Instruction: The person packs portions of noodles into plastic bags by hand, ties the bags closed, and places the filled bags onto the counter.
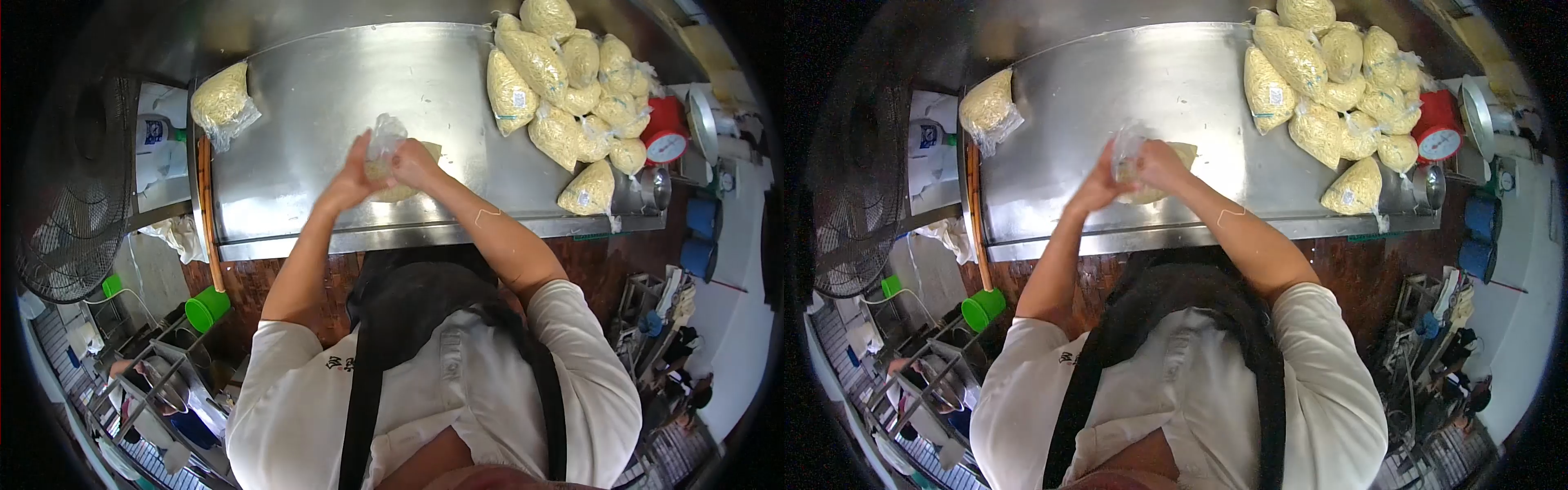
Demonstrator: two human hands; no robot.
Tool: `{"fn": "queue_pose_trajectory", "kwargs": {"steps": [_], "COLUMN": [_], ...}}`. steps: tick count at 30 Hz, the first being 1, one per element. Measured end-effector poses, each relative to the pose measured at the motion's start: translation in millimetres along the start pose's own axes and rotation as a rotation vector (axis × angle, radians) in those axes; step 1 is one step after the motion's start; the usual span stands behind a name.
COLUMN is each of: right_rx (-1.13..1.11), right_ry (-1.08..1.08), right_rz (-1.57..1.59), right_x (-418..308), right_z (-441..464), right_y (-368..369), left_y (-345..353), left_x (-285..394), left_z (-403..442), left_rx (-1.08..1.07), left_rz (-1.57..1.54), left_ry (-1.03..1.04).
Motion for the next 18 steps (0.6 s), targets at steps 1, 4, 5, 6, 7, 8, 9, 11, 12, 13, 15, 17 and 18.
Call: {"fn": "queue_pose_trajectory", "kwargs": {"steps": [1, 4, 5, 6, 7, 8, 9, 11, 12, 13, 15, 17, 18], "right_rx": [0.028, 0.022, 0.008, 0.055, 0.103, 0.154, -0.078, 0.165, 0.257, 0.308, 0.414, 0.314, 0.261], "right_ry": [-0.056, -0.069, 0.058, 0.045, 0.027, 0.016, 0.124, -0.052, -0.045, -0.022, 0.016, 0.009, 0.005], "right_rz": [-0.195, 0.208, 0.408, 0.184, -0.04, -0.261, -0.407, -0.376, -0.326, -0.387, -0.509, -0.4, -0.35], "right_x": [11, -26, 1, 13, 23, 32, 49, 50, 45, 49, 50, 56, 58], "right_z": [7, -23, -25, -31, -35, -40, -29, -33, -31, -28, -23, -11, -7], "right_y": [22, -28, -31, -32, -34, -32, -5, 15, 18, 26, 35, 36, 34], "left_y": [26, 33, 28, 32, 41, 54, 65, 85, 93, 95, 101, 93, 87], "left_x": [2, 3, -6, -24, -46, -65, -73, -79, -82, -90, -90, -72, -59], "left_z": [-7, 0, 6, 4, 6, 5, 13, 18, 18, 20, 20, 28, 28], "left_rx": [-0.06, 0.034, 0.116, 0.174, 0.232, 0.279, 0.348, 0.422, 0.458, 0.463, 0.398, 0.386, 0.407], "left_rz": [0.2, 0.029, -0.157, -0.312, -0.467, -0.623, -0.71, -0.799, -0.838, -0.74, -0.696, -0.823, -0.97], "left_ry": [0.156, 0.006, -0.141, -0.297, -0.449, -0.601, -0.519, -0.71, -0.808, -0.808, -0.884, -0.826, -0.729]}}
Point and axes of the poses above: each hand's wrist, its own z-axis towards the middle knuckle, its own y-axis out of the palm, x = y × z, the point moved 8 cm from there along z, towards the middle knuckle, and after that the axes turned 10 degrees about y, right-handed, at the moved point
